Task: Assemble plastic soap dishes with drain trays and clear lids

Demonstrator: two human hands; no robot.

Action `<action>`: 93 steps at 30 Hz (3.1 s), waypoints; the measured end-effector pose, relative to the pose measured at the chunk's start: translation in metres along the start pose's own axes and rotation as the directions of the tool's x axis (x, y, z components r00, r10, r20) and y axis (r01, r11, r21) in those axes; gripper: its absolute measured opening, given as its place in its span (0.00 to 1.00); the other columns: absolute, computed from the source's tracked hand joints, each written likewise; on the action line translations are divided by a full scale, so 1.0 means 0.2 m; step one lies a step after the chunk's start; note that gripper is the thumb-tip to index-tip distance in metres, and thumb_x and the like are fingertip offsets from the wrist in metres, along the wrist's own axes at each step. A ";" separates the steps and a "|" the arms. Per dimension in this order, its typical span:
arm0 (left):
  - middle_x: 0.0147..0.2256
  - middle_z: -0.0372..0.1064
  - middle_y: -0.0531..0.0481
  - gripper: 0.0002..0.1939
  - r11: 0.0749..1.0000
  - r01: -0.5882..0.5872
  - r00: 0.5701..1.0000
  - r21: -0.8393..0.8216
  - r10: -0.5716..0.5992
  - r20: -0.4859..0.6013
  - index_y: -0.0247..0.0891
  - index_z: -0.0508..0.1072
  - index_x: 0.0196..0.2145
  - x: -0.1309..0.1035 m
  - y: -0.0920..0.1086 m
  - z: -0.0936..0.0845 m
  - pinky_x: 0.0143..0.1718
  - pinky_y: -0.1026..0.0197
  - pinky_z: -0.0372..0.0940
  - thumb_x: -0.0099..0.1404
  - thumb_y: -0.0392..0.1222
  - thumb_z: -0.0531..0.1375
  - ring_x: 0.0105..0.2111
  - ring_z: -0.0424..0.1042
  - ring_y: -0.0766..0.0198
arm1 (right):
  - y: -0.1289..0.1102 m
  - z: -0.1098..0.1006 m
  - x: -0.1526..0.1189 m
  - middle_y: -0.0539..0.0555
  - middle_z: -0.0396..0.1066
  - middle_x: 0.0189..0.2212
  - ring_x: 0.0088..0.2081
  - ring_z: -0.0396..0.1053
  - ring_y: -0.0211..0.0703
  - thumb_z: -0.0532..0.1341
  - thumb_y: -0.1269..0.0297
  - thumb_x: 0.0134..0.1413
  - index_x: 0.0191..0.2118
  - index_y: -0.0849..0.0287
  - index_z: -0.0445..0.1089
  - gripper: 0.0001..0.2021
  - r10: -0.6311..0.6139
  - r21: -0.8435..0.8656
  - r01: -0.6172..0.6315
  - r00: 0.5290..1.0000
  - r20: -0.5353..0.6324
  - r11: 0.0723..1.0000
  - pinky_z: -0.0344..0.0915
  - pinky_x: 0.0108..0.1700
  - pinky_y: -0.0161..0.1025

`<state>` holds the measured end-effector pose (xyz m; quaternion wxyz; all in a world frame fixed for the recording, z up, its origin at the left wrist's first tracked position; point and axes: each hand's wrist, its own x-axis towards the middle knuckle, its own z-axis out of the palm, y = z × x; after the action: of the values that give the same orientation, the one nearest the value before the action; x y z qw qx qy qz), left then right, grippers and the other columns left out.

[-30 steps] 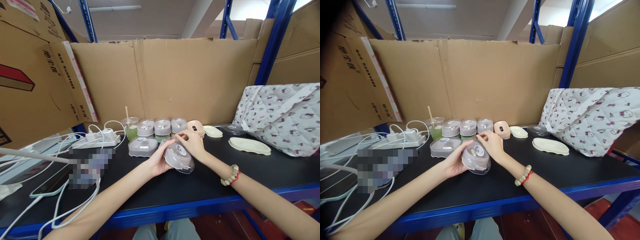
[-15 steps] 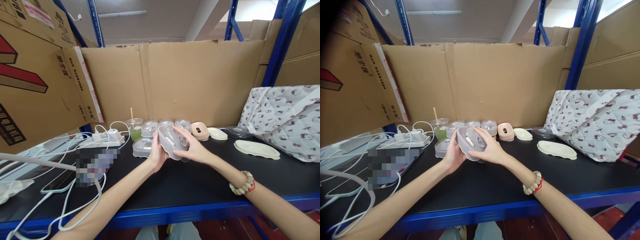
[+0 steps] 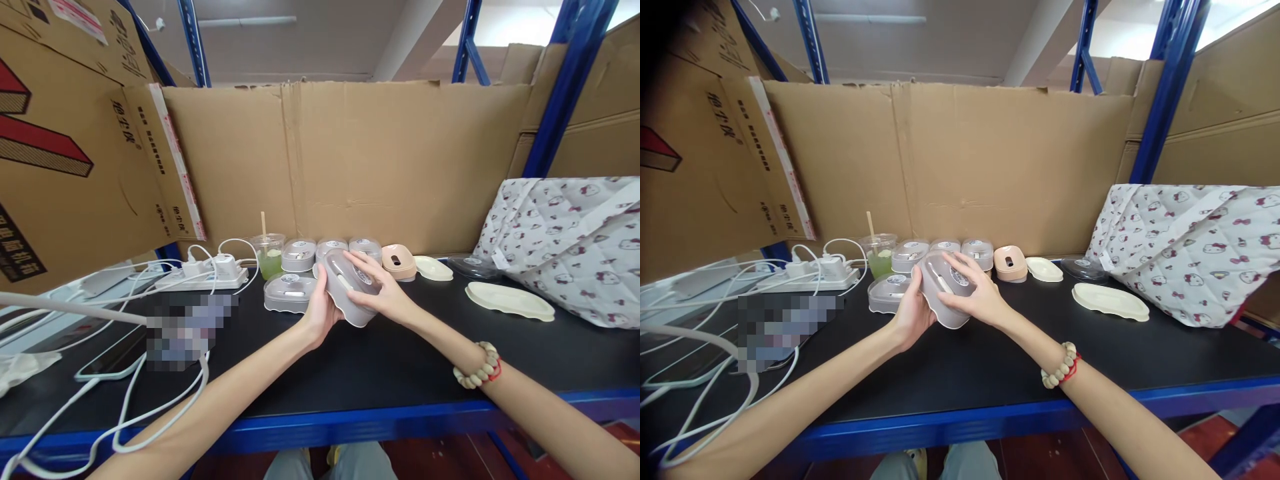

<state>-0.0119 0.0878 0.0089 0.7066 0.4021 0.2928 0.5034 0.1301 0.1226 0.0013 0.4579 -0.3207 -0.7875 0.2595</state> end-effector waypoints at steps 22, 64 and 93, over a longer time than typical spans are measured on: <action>0.41 0.65 0.43 0.33 0.866 -0.391 0.882 0.310 0.450 -0.144 0.34 0.64 0.46 0.06 0.11 -0.09 0.29 0.67 0.68 0.46 0.51 0.67 0.34 0.70 0.60 | -0.03 -0.03 0.05 0.54 0.71 0.40 0.39 0.70 0.45 0.64 0.56 0.41 0.46 0.56 0.66 0.23 0.437 0.449 -0.350 0.894 -0.103 0.822 0.69 0.24 0.32; 0.40 0.67 0.43 0.16 -0.286 -0.251 0.871 0.925 0.351 0.345 0.35 0.74 0.37 0.14 0.11 -0.26 0.49 0.51 0.56 0.55 0.49 0.62 0.42 0.66 0.50 | 0.11 -0.27 0.07 0.55 0.73 0.30 0.38 0.70 0.51 0.54 0.59 0.53 0.25 0.57 0.71 0.13 0.198 -0.507 -0.498 0.823 -0.533 0.703 0.64 0.40 0.44; 0.36 0.67 0.45 0.20 0.610 -0.431 0.846 0.665 0.530 0.062 0.32 0.66 0.46 0.08 0.05 -0.10 0.34 0.67 0.63 0.58 0.45 0.58 0.35 0.68 0.63 | 0.25 -0.34 0.07 0.57 0.69 0.39 0.43 0.69 0.47 0.56 0.58 0.57 0.42 0.57 0.68 0.12 -0.516 -0.668 0.151 0.763 -0.390 0.729 0.67 0.45 0.44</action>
<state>-0.0269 0.1108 0.0080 0.3350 0.6504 0.3804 0.5657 0.1995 0.1736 0.0045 0.5793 -0.3547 -0.7065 -0.1985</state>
